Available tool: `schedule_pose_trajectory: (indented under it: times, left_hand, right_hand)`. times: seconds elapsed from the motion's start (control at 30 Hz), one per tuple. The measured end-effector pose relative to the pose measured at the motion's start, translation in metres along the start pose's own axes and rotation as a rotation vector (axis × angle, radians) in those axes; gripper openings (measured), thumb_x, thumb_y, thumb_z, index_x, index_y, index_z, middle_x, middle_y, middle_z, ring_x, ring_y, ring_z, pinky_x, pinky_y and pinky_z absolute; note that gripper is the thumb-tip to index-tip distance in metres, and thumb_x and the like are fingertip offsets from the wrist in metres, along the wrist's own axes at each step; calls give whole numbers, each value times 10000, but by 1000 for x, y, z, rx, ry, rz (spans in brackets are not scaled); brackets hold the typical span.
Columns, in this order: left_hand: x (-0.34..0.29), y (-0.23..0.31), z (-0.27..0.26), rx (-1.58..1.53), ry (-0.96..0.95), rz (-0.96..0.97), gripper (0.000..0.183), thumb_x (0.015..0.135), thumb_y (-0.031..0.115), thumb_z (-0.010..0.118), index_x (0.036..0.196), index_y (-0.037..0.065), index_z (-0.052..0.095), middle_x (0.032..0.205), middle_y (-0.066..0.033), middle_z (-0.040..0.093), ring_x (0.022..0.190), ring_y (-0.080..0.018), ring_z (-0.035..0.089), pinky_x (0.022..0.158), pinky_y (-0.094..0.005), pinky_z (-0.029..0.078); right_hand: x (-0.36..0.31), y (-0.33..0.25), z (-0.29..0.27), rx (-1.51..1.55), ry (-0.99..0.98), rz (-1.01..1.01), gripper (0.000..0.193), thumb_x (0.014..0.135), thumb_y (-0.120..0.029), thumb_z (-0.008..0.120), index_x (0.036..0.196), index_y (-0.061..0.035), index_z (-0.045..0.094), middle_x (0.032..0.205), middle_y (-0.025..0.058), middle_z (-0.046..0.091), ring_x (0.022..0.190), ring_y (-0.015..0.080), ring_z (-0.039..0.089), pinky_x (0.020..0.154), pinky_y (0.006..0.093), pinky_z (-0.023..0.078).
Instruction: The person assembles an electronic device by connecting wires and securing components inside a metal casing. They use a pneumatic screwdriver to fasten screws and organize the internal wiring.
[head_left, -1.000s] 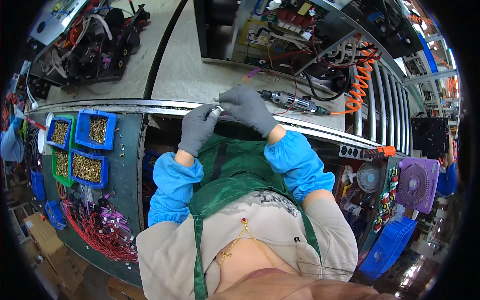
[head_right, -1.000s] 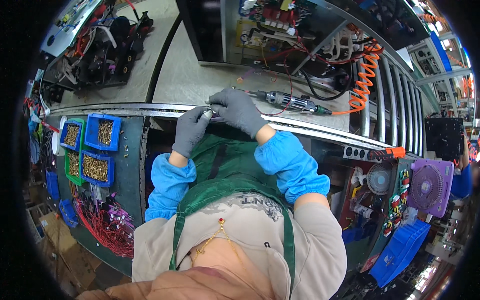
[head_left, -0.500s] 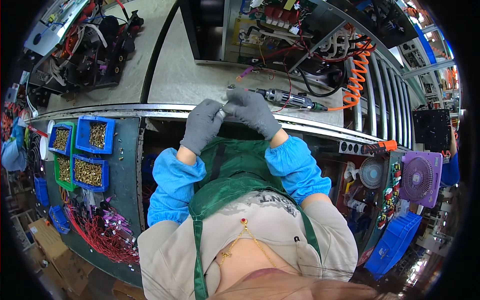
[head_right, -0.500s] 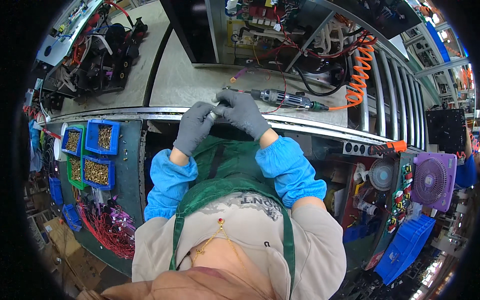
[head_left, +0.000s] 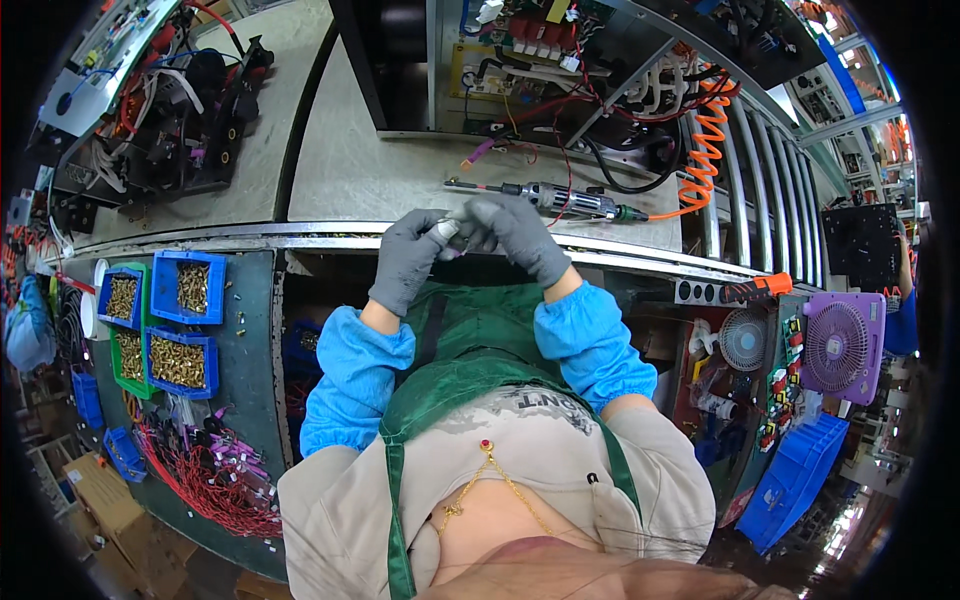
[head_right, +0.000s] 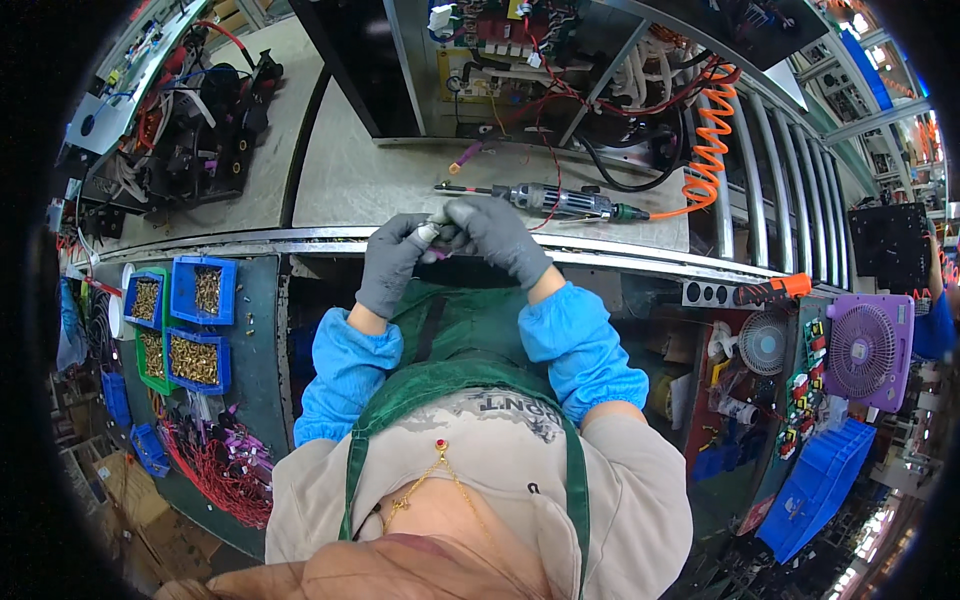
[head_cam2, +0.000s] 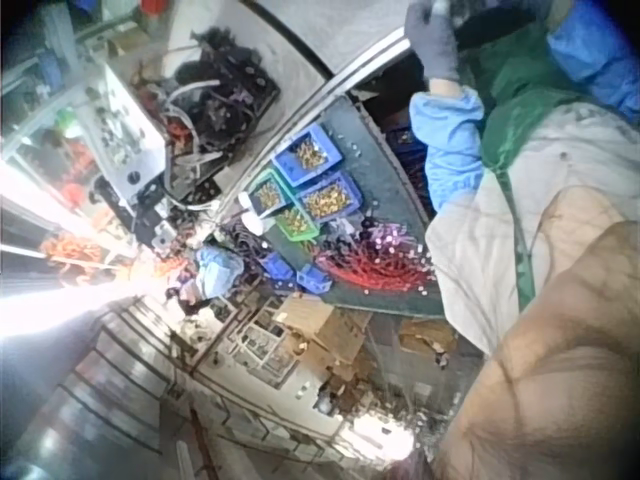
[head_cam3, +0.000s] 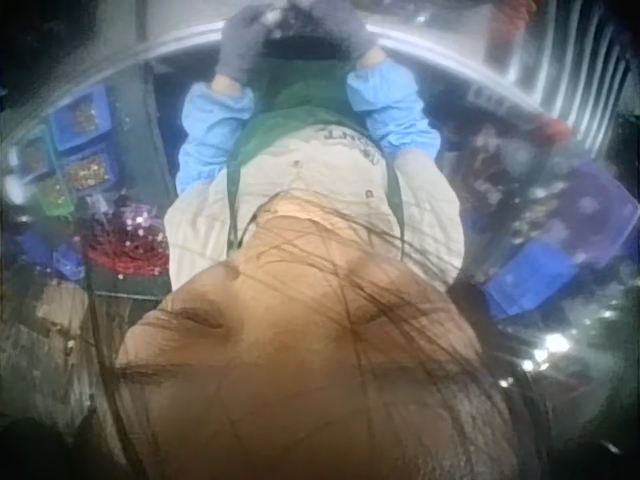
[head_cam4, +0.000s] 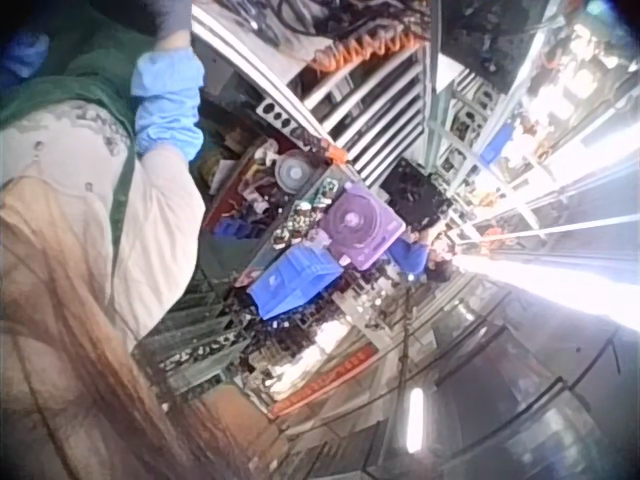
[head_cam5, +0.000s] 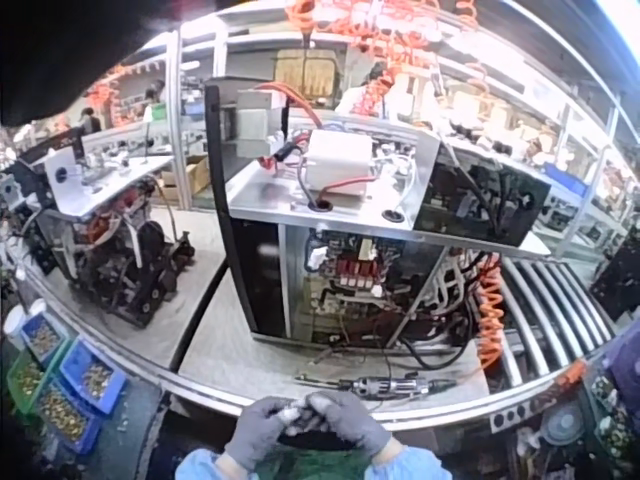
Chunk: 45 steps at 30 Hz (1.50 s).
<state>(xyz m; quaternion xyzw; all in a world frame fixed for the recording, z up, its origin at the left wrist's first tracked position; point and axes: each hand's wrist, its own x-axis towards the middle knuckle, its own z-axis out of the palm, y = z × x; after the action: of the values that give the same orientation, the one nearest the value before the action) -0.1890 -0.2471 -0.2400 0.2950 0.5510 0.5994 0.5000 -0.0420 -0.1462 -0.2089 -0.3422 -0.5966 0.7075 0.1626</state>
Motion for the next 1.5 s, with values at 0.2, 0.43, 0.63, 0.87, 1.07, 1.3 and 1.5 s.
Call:
schedule_pose_trajectory:
  times: [0.2,0.43,0.63,0.87,1.07,1.3,1.5]
  left_hand:
    - [-3,3,-9,87,0,-39,290,883,278,593,980,8,638,729,-52,654,561,-57,527,497,-172,385]
    - [6,-14,-11,65,55,-54,256,888,223,592,1024,8,629,792,-73,664,629,-79,585,537,-183,435]
    - [24,-21,-13,94,41,-11,261,876,226,612,1027,14,624,780,-69,660,634,-91,598,533,-203,459]
    - [51,-24,-5,143,37,-78,221,839,233,657,926,30,642,697,-51,641,541,-65,542,494,-208,444]
    - [52,-23,-5,203,32,-21,179,831,204,662,904,40,643,667,-35,625,531,-55,539,457,-204,430]
    - [46,-22,-7,118,-4,-38,165,836,151,646,948,31,627,714,-33,631,546,-55,557,461,-189,451]
    - [47,-17,-5,86,14,1,200,838,127,631,1005,18,621,785,-57,638,628,-93,603,530,-210,494]
  right_hand:
    - [48,-2,-46,-1195,453,-676,193,822,-155,540,982,-95,632,902,91,641,780,256,621,663,376,500]
    - [57,-19,-23,-1491,374,-602,249,722,-98,596,958,-157,650,1007,58,589,946,258,554,787,374,458]
    - [54,-19,-48,-1564,263,-606,354,729,-78,573,1069,-165,624,1044,84,587,983,260,552,790,391,478]
    - [55,14,-117,-1244,731,-384,304,722,-154,568,1016,-102,626,981,156,614,930,354,572,793,420,475]
    - [48,19,-123,-1214,563,-326,331,768,-345,583,1050,-175,614,969,170,630,887,359,600,776,449,482]
    - [69,12,-99,-1235,612,-90,354,760,-332,606,1063,-150,607,961,183,626,868,359,607,748,462,486]
    - [63,17,-82,-1271,644,-307,339,761,-270,618,1077,-150,602,1009,197,612,931,349,590,782,446,478]
